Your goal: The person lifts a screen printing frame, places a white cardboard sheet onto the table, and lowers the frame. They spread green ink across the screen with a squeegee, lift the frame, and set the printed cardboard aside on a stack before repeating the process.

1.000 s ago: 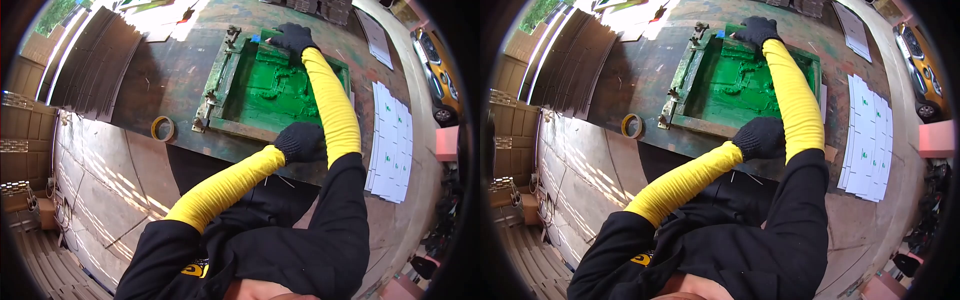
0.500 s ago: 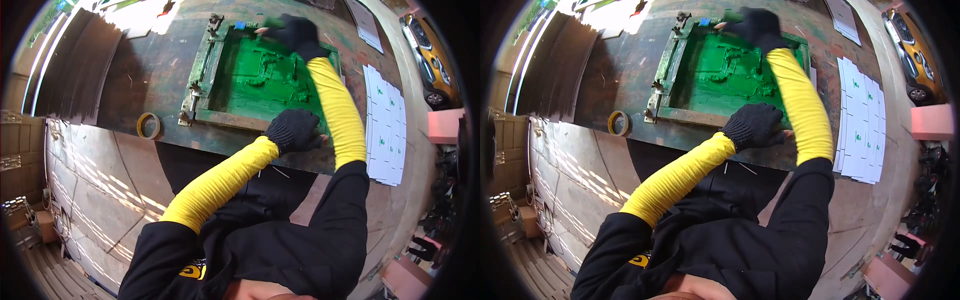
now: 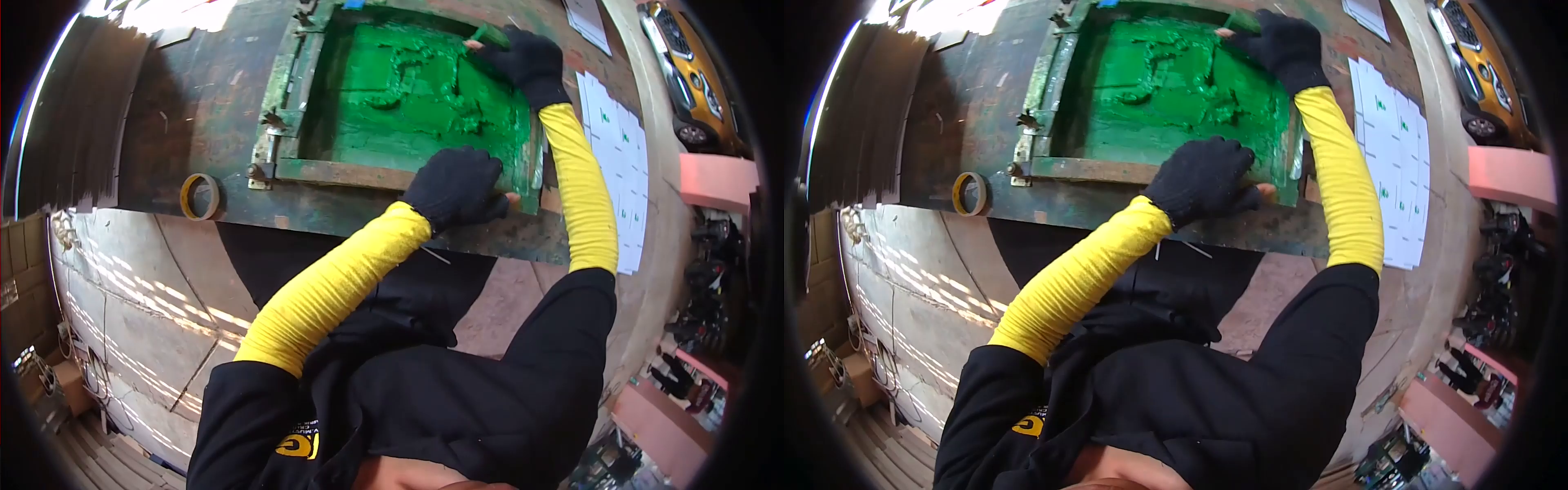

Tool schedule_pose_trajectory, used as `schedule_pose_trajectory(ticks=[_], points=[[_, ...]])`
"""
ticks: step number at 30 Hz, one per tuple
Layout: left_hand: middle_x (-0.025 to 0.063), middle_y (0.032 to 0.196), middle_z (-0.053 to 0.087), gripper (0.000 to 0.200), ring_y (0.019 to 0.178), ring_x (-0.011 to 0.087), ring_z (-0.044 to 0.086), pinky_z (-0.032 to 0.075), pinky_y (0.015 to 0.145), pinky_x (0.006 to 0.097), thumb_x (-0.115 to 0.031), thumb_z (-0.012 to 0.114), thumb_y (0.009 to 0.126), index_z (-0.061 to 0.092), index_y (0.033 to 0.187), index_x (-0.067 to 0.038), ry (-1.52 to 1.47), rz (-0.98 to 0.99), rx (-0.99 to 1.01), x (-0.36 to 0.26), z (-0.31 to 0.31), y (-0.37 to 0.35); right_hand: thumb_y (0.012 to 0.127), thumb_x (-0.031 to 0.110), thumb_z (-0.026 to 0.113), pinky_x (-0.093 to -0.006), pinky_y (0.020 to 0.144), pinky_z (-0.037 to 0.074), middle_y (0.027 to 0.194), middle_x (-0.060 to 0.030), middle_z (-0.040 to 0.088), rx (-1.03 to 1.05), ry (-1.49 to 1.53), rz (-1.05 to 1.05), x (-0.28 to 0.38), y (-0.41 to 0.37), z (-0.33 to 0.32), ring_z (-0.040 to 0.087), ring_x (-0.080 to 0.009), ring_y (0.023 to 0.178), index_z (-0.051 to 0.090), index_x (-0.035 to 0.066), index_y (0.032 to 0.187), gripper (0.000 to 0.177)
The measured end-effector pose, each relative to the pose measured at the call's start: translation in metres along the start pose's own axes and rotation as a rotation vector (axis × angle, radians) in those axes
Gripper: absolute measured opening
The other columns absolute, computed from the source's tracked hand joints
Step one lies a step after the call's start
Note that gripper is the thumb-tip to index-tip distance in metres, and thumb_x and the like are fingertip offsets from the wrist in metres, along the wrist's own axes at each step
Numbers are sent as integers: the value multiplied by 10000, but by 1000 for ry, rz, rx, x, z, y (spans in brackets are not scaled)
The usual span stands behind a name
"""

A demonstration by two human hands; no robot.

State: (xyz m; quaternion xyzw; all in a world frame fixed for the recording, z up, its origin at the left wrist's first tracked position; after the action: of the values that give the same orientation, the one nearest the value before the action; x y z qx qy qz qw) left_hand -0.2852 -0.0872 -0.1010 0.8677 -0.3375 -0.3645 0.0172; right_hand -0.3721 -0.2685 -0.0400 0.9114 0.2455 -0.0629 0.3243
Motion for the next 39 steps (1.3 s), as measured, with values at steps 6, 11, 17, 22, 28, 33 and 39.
schedule_pose_trajectory(ticks=[6,11,17,22,28,33,39], points=[[193,851,661,528,819,384,673,534,696,520,-584,643,906,664,889,-57,19,-5,-9,-2,4,2,832,594,716,-503,636,516,705,-152,658,200,82,37,20,-4,-24,669,-369,675,698,113,793,483],[192,860,664,538,831,378,674,532,689,520,-595,640,907,665,902,-58,6,-12,-2,0,4,-4,803,655,748,-465,577,501,683,-113,656,34,195,-66,39,-43,-41,670,-340,634,729,131,808,524],[193,844,666,539,811,387,681,534,695,526,-590,642,906,669,903,-51,16,1,-32,-3,1,-1,827,659,748,-449,568,500,653,-93,636,-2,276,-60,49,-67,-62,666,-324,626,738,137,793,523],[193,877,671,536,847,393,675,531,712,519,-592,652,912,652,936,-57,21,-52,32,1,3,0,753,834,671,-465,614,534,709,-149,693,143,296,156,-3,-19,-13,702,-350,676,728,109,770,728],[199,870,686,528,816,404,681,537,706,530,-585,663,897,675,931,-58,-4,-67,54,0,1,-1,753,875,618,-485,628,527,704,-170,682,170,331,217,52,61,26,702,-375,699,722,102,794,782],[192,915,713,498,836,404,694,551,720,529,-553,683,881,710,982,-67,-47,-25,74,0,4,2,760,829,667,-473,593,516,665,-160,659,-64,317,26,142,106,19,688,-374,666,696,106,761,724],[181,975,731,457,873,398,703,560,751,518,-505,702,868,722,1030,-77,-114,-62,72,5,5,-1,794,661,717,-495,615,515,696,-156,660,-37,445,-142,187,114,-6,660,-375,653,708,112,799,550]])
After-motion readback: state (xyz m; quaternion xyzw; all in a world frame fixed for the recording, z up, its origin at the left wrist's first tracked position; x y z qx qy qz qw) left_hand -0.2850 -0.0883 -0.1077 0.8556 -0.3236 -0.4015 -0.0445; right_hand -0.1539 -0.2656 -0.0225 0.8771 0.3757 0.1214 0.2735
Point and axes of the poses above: each hand's wrist, its own y-axis towards the middle knuckle, its own z-axis out of the palm, x = y × z, the point moved 10 cm from there along y, towards the middle knuckle
